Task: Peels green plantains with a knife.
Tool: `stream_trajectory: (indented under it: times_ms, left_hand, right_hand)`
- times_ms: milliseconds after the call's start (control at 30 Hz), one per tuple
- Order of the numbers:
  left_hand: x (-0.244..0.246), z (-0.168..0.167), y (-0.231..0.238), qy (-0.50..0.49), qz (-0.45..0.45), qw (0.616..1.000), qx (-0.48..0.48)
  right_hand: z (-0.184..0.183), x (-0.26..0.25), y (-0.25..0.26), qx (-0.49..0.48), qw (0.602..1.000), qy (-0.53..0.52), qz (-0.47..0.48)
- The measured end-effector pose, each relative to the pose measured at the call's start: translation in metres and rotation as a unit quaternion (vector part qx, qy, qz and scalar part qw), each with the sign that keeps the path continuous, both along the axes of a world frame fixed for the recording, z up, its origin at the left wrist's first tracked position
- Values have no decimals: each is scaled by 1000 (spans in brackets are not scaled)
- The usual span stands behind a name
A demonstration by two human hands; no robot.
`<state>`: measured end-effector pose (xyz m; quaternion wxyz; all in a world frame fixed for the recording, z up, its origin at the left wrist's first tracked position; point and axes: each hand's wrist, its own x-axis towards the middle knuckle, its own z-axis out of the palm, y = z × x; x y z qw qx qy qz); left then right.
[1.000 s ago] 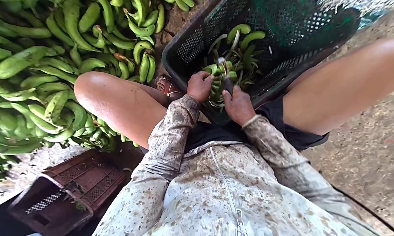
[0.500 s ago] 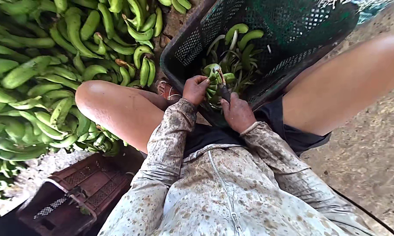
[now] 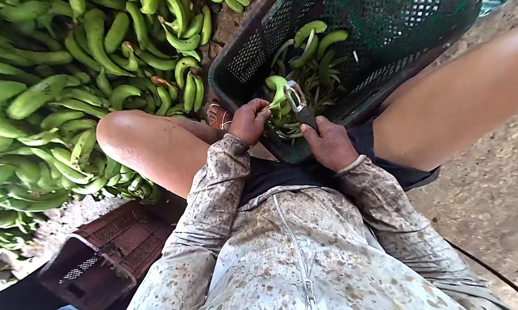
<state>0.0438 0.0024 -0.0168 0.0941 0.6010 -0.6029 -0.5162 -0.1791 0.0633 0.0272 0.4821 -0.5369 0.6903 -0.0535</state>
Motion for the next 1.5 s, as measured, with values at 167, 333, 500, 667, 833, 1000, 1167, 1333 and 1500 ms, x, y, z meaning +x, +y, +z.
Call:
stream_trajectory:
  times_ms: [167,333,500,667,833,1000,1167,1333,1500]
  left_hand:
    - [5,7,19,-25,-29,999,-35]
    - [5,9,20,-39,-61,995,-68]
    - [7,7,19,-31,-84,992,-93]
    - [5,4,23,-8,-73,994,-83]
    - [1,-4,26,-12,-87,994,-70]
    - [0,-7,28,17,-85,993,-76]
    - [-5,-10,31,18,-124,986,-109]
    - [7,-14,23,54,14,998,-7]
    - [17,-14,28,86,65,994,16]
  right_hand:
    - [10,-3,3,17,998,-3,60]
    - [11,-2,1,9,996,12,91]
    - [2,10,-18,44,992,16,121]
    - [22,6,-19,82,985,36,148]
    - [9,10,-29,126,980,30,150]
    - [23,6,-14,130,978,64,152]
    - [-4,17,-25,154,978,47,129]
    - [6,-8,-10,176,982,-60,10]
    - [7,-7,-6,166,985,-50,4]
